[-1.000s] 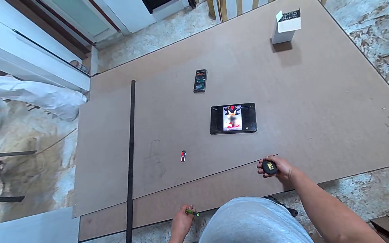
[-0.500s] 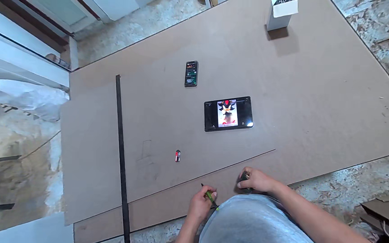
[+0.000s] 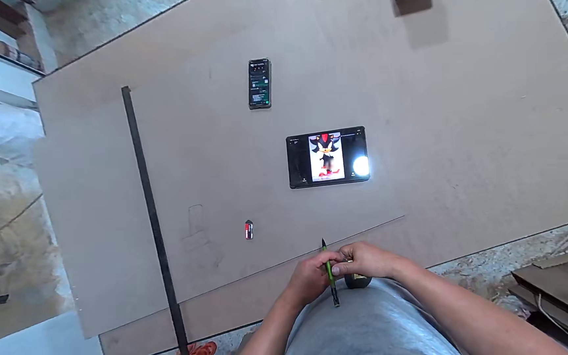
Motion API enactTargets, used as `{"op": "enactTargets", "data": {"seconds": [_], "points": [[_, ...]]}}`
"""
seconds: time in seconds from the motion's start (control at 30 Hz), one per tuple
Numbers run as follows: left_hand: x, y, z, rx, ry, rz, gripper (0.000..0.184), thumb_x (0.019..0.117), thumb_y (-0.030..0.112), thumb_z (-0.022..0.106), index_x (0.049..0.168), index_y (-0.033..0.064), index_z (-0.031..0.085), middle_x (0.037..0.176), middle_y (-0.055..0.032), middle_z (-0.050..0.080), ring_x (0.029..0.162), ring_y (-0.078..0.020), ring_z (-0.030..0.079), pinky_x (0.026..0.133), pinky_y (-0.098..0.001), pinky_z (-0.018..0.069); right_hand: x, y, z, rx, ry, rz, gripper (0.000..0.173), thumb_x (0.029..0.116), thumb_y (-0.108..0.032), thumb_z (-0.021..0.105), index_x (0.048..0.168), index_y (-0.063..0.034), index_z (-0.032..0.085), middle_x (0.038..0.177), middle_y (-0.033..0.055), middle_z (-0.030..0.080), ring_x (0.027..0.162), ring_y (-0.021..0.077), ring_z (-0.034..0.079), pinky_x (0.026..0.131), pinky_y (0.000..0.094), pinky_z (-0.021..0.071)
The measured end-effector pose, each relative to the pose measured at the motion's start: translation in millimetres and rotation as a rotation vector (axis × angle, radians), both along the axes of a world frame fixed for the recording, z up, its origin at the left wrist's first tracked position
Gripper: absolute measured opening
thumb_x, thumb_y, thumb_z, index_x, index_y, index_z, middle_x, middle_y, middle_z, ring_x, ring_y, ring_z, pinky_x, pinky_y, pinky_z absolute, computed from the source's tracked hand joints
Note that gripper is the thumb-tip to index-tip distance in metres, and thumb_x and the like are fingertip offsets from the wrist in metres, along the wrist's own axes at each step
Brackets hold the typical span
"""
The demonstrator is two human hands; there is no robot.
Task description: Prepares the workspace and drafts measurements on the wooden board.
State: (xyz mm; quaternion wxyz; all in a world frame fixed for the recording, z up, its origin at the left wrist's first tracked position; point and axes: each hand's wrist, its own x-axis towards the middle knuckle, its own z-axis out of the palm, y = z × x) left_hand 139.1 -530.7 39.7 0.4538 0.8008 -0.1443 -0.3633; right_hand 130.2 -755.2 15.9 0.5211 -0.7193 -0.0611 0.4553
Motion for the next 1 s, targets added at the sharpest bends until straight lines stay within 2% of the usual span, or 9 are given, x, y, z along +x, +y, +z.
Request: {"op": "enactTargets", "data": {"seconds": [0.2,0.37,0.47,0.53,0.67,0.77,0.87,0.93,1.0], "points": [[41,2,-7,0.017,0.178,-0.090,0.021,0.0946,0.013,0.068,0.115,0.0132,0.073,0.107,0.0024,0.075,0.100,-0.0066,0.070,0.094,-0.0330,0.0582,28,4,-13,0.036,0.100,-0.041,0.047,0.0894,-0.057,0.075,0.103,-0.0122,0.067,0.087,0.0026,0.068,0.082,0.0143,0.066,0.078,0.0408,0.0562],[57,1,-14,0.071,0.307,-0.053,0.017,0.1001,0.015,0.061,0.113,0.0129,0.072,0.096,0.0011,0.074,0.085,-0.0088,0.071,0.082,-0.0326,0.0607,37,5,-26,0.007,0.051,-0.029,0.054,0.0938,-0.066,0.063,0.090,-0.0130,0.072,0.075,0.0012,0.067,0.071,0.0141,0.065,0.069,0.0415,0.0554],[56,-1,-20,0.096,0.310,0.036,0.017,0.1027,0.020,0.060,0.112,0.0119,0.072,0.088,0.0009,0.074,0.079,-0.0094,0.071,0.078,-0.0320,0.0619,42,0,-18,-0.008,0.080,0.041,0.059,0.1039,-0.067,0.037,0.112,-0.0182,0.070,0.097,0.0011,0.071,0.093,0.0148,0.069,0.086,0.0471,0.0558],[55,-3,-23,0.200,0.336,0.066,0.020,0.1002,0.032,0.067,0.109,0.0153,0.072,0.086,0.0024,0.073,0.078,-0.0092,0.071,0.078,-0.0333,0.0612,44,-5,-10,0.019,0.127,0.081,0.054,0.1088,-0.057,0.033,0.131,-0.0213,0.066,0.118,0.0019,0.071,0.111,0.0150,0.067,0.100,0.0480,0.0527],[48,-4,-23,0.259,0.406,0.089,0.027,0.0950,0.037,0.074,0.108,0.0134,0.071,0.085,0.0004,0.072,0.077,-0.0112,0.070,0.077,-0.0347,0.0600,34,-11,-3,0.104,0.283,0.027,0.040,0.1090,-0.029,0.045,0.145,-0.0177,0.058,0.121,0.0092,0.070,0.103,0.0189,0.069,0.091,0.0442,0.0567],[43,1,-17,0.150,0.485,0.095,0.025,0.0977,0.029,0.071,0.109,0.0064,0.069,0.091,-0.0050,0.072,0.081,-0.0149,0.072,0.080,-0.0360,0.0618,21,-15,-7,0.172,0.305,-0.011,0.046,0.1063,-0.040,0.056,0.148,-0.0214,0.057,0.121,0.0069,0.071,0.097,0.0160,0.069,0.086,0.0398,0.0565],[35,1,-7,0.032,0.657,0.252,0.026,0.1026,0.025,0.065,0.112,0.0002,0.065,0.099,-0.0145,0.074,0.087,-0.0247,0.076,0.080,-0.0419,0.0651,6,-8,-5,0.106,0.199,-0.098,0.065,0.0927,-0.049,0.074,0.148,-0.0199,0.057,0.114,0.0039,0.073,0.098,0.0134,0.070,0.093,0.0394,0.0574],[30,-3,1,0.044,0.703,0.282,0.028,0.1005,0.026,0.069,0.111,0.0012,0.061,0.096,-0.0135,0.073,0.085,-0.0232,0.074,0.079,-0.0404,0.0642,-1,3,8,-0.056,0.086,-0.094,0.074,0.0841,-0.062,0.077,0.144,-0.0223,0.058,0.103,0.0046,0.072,0.091,0.0171,0.068,0.087,0.0453,0.0572],[21,-6,8,0.029,0.684,0.260,0.032,0.0955,0.024,0.075,0.111,0.0013,0.058,0.092,-0.0116,0.070,0.081,-0.0198,0.071,0.076,-0.0376,0.0619,-4,8,29,-0.141,-0.004,-0.064,0.077,0.0843,-0.069,0.072,0.145,-0.0236,0.056,0.101,0.0053,0.072,0.091,0.0203,0.069,0.087,0.0492,0.0574]]}}
